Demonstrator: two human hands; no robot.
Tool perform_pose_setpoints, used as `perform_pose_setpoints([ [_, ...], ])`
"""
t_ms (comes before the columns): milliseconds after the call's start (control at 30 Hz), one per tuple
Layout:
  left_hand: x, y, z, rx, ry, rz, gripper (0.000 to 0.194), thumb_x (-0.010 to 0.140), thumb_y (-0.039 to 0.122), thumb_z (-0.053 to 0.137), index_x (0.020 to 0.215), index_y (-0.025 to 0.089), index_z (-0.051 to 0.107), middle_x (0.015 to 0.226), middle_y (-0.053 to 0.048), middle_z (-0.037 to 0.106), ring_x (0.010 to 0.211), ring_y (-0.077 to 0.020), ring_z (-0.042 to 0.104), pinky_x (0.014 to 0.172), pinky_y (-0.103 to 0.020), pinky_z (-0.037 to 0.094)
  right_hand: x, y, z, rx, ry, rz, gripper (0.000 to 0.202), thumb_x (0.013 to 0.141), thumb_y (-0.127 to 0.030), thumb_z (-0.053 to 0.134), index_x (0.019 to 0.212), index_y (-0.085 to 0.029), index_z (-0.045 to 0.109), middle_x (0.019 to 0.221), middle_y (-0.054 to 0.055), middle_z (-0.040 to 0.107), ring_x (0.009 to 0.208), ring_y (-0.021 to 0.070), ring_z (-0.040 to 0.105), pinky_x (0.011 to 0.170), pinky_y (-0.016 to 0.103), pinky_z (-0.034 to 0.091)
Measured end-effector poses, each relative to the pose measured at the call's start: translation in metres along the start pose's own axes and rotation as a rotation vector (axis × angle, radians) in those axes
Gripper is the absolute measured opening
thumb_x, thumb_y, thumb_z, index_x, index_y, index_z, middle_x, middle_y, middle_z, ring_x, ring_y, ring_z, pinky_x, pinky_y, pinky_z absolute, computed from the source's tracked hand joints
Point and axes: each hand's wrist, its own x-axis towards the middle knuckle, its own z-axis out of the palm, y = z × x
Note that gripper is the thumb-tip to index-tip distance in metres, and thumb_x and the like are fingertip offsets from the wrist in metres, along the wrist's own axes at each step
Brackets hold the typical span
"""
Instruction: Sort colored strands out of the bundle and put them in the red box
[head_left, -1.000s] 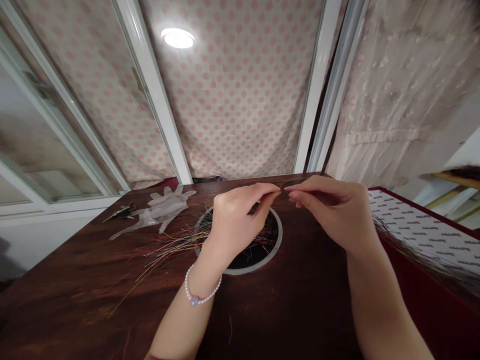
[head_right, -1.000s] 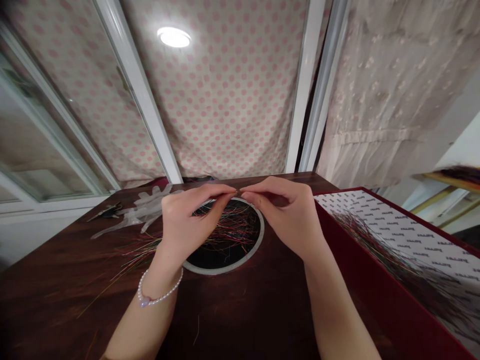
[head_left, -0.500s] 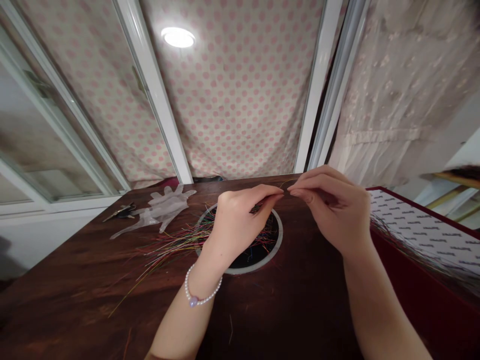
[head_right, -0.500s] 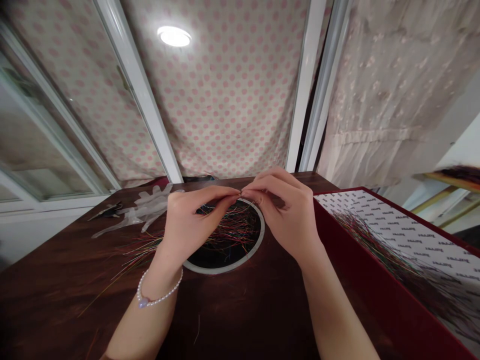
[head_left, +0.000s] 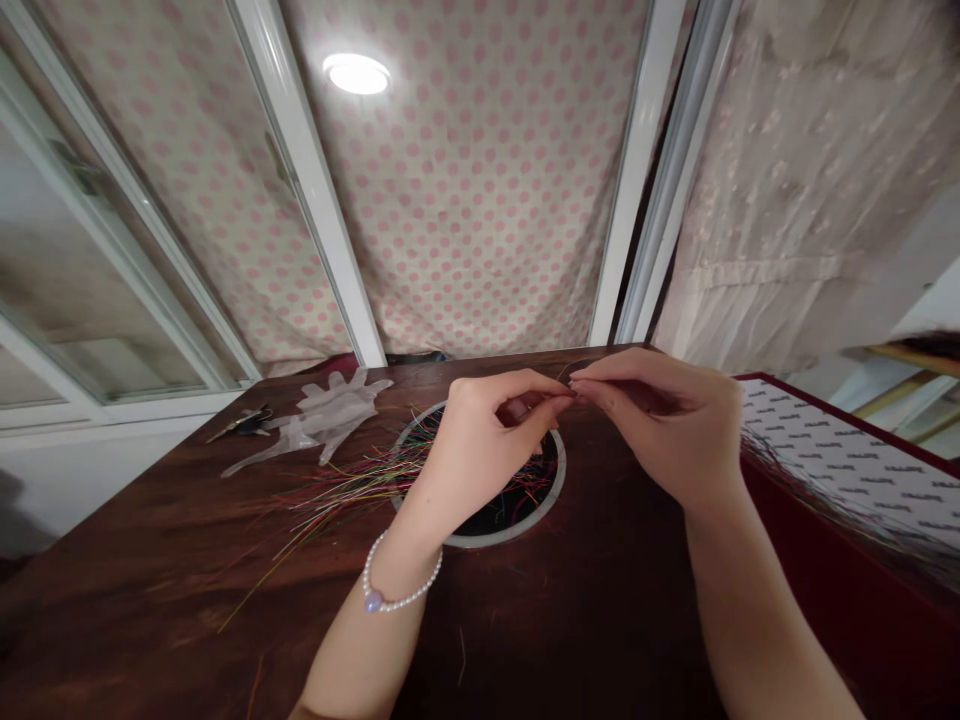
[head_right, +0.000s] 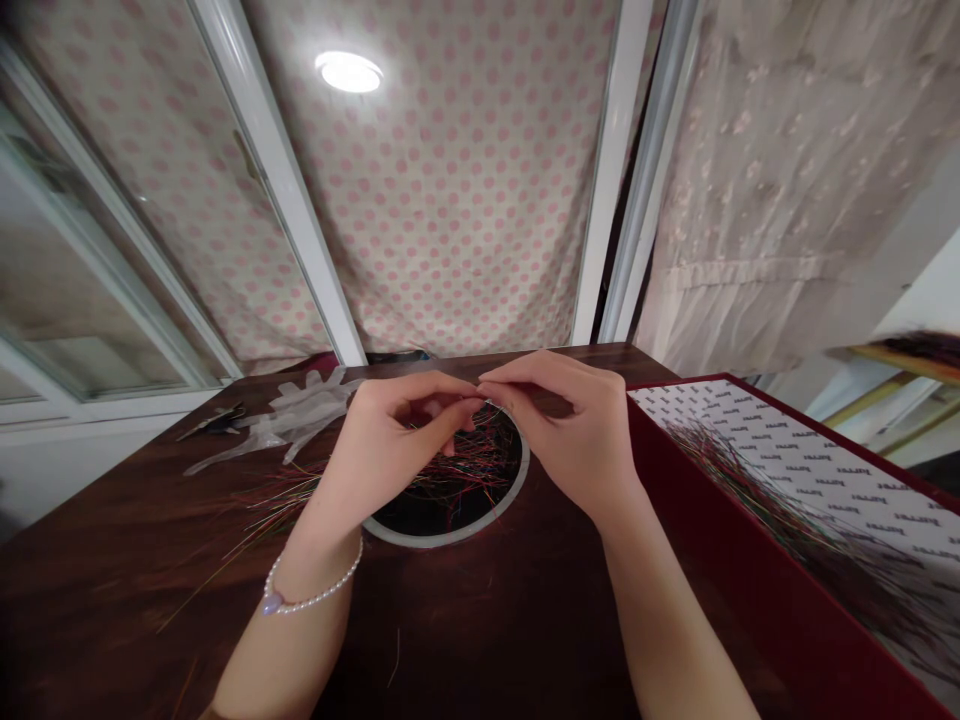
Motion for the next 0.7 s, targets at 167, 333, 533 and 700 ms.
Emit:
perform_pose_setpoints([
  [167,0.0006,0.0024,0.0008,-0.053,-0.028,-0.051,0.013,0.08,0.015,0.062,0.089,0.018,0.072,0.059,0.002,0.066,0.041,-0.0063,0.053,0.038,-0.016,0.044,-0.0003,0.0012,-0.0004,0.038,-0.01,0.026,0.011,0.077,-0.016,0.067,0.077,-0.027,0.07,0.075,-0.002,0.069,0.069,0.0148,0.064,0.064,0.03,0.053],
  [333,0.0008,0.0036,0.0012,-0.011,-0.001,-0.01,0.008,0.078,0.015,0.065,0.082,0.018,0.071,0.067,0.0,0.071,0.051,-0.0087,0.06,0.044,-0.017,0.047,-0.0002,-0.001,-0.0015,0.076,-0.026,0.061,0.012,0.076,-0.015,0.067,0.076,-0.027,0.07,0.074,-0.002,0.069,0.069,0.0143,0.064,0.064,0.029,0.054],
  [533,-0.0003,0.0044,-0.0001,-0.016,0.0,0.019,0.009,0.079,0.015,0.062,0.079,0.018,0.07,0.067,0.0,0.071,0.05,-0.0083,0.057,0.043,-0.018,0.044,0.0008,-0.0008,-0.0043,0.215,-0.071,0.207,0.01,0.075,-0.016,0.069,0.076,-0.026,0.07,0.07,-0.002,0.069,0.066,0.013,0.065,0.063,0.027,0.056],
  [700,-0.0011,0.0061,-0.0025,-0.046,-0.055,0.01,0.008,0.079,0.015,0.061,0.08,0.018,0.069,0.066,0.0,0.069,0.051,-0.008,0.055,0.043,-0.018,0.042,0.0021,0.0041,-0.0077,0.354,-0.122,0.28,0.002,0.074,-0.022,0.071,0.076,-0.021,0.071,0.067,-0.001,0.069,0.061,0.0113,0.064,0.058,0.023,0.055],
])
